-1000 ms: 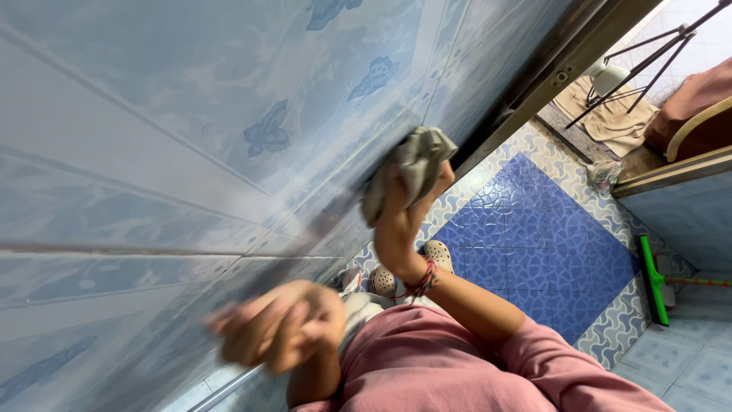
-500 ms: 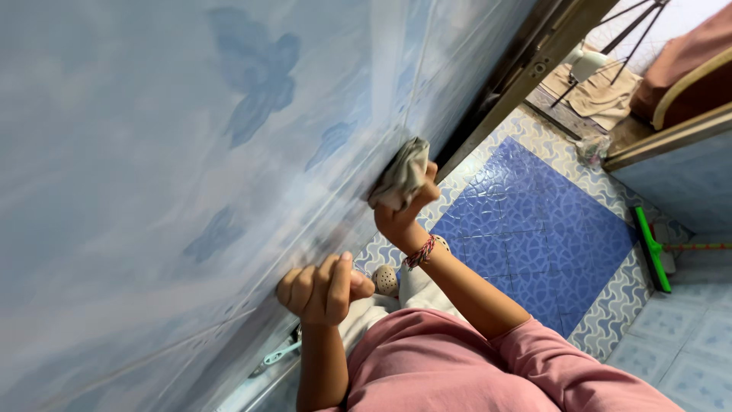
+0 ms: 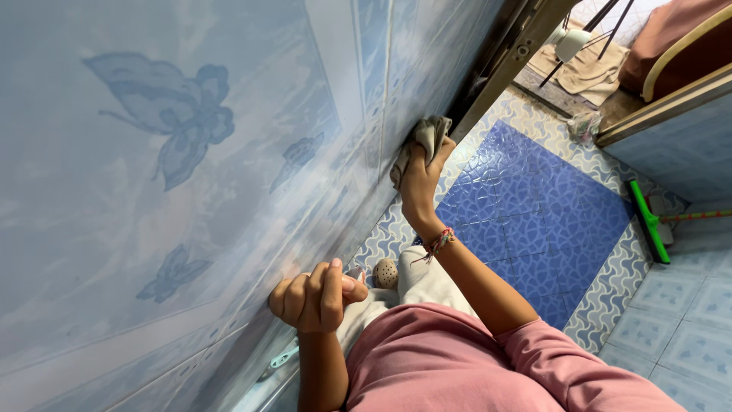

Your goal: The person wipes the blue-patterned wall tiles using a cloth while sitting on a small stool.

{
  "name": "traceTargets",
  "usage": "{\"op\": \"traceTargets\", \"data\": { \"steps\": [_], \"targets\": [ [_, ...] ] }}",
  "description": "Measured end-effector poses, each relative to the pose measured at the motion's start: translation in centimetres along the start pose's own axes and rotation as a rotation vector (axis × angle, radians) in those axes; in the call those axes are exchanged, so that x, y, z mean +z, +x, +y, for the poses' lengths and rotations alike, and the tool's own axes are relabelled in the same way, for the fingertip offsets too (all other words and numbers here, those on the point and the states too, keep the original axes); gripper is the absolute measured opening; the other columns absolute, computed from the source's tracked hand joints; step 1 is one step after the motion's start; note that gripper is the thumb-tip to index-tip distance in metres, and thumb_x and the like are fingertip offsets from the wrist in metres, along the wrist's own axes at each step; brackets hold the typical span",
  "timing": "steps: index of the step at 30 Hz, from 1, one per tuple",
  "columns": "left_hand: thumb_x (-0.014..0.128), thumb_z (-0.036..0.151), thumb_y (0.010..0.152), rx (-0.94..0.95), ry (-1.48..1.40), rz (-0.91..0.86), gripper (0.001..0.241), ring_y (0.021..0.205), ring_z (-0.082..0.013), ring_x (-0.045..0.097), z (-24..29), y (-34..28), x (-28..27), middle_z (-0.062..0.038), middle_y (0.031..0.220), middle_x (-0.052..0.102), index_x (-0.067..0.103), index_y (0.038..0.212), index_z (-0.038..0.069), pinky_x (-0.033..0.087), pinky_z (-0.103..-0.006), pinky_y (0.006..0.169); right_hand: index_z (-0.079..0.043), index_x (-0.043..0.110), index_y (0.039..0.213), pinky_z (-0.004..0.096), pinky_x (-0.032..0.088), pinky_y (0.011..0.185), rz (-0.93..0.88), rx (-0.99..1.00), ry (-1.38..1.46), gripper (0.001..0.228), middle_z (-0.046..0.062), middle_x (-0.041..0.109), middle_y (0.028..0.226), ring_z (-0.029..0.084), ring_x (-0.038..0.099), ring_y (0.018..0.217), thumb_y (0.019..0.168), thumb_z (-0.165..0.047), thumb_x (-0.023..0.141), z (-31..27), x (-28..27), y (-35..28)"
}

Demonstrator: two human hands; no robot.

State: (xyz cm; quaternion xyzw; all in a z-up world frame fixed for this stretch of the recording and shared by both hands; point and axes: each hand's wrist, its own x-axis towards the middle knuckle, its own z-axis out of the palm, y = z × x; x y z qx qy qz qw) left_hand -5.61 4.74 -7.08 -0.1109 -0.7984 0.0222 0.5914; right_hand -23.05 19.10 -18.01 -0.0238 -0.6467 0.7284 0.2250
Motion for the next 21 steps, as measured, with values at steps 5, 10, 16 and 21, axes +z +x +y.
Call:
{"op": "traceTargets", "data": {
  "steps": [5,10,16,21],
  "targets": [
    [0.051,0.016,0.089,0.0,0.002,0.02,0.014,0.055,-0.0141,0.046,0.1,-0.1,0.1,0.003,0.064,0.063,0.061,0.097,0.01,0.036,-0.0301,0.061,-0.013,0.037,0.112,0.025,0.037,0.041,0.005,0.386,0.318,0.016,-0.001,0.044,0.078,0.007,0.041,0.053,0.1,-0.012,0.049,-8.7,1.9,-0.4],
    [0.051,0.015,0.091,-0.017,0.042,-0.023,0.012,0.057,-0.0157,0.048,0.4,-0.4,-0.1,0.002,0.065,0.064,0.06,0.096,0.011,0.038,-0.0332,0.063,-0.008,0.04,0.118,0.028,0.04,0.061,-0.049,0.051,0.198,0.018,0.002,0.045,0.093,0.009,0.041,0.072,0.108,-0.002,0.054,-12.9,2.3,-2.1],
    [0.048,0.017,0.09,-0.03,0.059,0.084,0.012,0.055,-0.0176,0.05,0.4,-0.4,0.7,0.0,0.06,0.06,0.058,0.091,0.011,0.042,-0.0334,0.064,-0.005,0.042,0.122,0.036,0.048,0.067,-0.261,-0.007,0.229,0.029,0.007,0.054,0.094,0.015,0.055,0.076,0.098,-0.002,0.057,-15.4,1.7,-3.5],
    [0.047,0.018,0.096,-0.094,0.077,0.072,0.014,0.057,-0.0165,0.051,0.9,0.3,0.8,0.003,0.059,0.058,0.057,0.089,0.011,0.041,-0.0337,0.064,-0.004,0.039,0.137,0.044,0.056,0.073,-0.21,-0.893,-0.083,0.051,0.024,0.06,0.109,0.033,0.066,0.09,0.097,-0.011,0.069,-10.6,1.8,1.1]
  ]
}}
